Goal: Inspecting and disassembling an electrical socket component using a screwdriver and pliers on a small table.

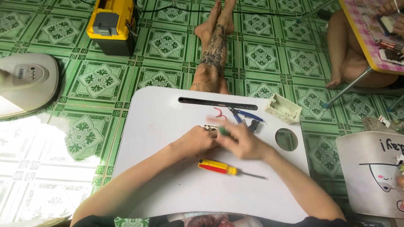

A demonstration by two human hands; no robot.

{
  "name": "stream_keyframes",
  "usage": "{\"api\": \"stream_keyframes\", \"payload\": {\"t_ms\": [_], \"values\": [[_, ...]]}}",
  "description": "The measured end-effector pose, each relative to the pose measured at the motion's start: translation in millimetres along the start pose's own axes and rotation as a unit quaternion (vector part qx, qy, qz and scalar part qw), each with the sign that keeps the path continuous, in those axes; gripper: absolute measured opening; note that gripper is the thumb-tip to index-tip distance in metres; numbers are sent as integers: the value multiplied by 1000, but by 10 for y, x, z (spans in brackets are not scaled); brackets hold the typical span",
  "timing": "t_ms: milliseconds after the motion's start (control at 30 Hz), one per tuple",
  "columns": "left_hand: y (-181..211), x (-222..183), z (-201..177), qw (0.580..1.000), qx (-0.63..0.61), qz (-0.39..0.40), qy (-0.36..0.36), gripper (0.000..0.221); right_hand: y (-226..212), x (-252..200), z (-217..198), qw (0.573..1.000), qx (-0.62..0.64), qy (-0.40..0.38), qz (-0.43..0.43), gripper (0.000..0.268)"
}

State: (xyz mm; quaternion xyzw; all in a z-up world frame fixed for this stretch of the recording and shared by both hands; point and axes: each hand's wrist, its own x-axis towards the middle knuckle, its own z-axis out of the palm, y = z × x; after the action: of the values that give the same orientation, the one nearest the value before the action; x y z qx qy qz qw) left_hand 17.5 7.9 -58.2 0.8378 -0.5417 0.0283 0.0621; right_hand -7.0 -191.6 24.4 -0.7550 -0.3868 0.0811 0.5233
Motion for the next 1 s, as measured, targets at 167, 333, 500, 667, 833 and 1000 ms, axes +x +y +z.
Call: {"api": "stream_keyframes", "payload": {"t_ms": [167, 333, 500, 667, 833, 1000], "values": [[-49, 21, 41, 998, 12, 21, 66, 22, 129, -153, 199, 997, 27, 30, -71, 49], [71, -29, -412, 994, -41, 15, 104, 15, 558, -349, 356, 974, -41, 202, -89, 51], [-12, -22, -440, 985, -133, -1, 114, 7, 739, -398, 493, 940, -83, 296, -149, 48], [-28, -17, -444, 978, -180, -9, 102, 8, 1039, -497, 570, 932, -96, 312, -160, 39], [-14, -21, -639, 967, -242, -24, 80, 16, 1067, -460, 638, 931, -91, 309, -171, 33], [-33, 20, -515, 948, -304, -74, 64, 23, 1050, -421, 645, 928, -87, 324, -158, 32]]}}
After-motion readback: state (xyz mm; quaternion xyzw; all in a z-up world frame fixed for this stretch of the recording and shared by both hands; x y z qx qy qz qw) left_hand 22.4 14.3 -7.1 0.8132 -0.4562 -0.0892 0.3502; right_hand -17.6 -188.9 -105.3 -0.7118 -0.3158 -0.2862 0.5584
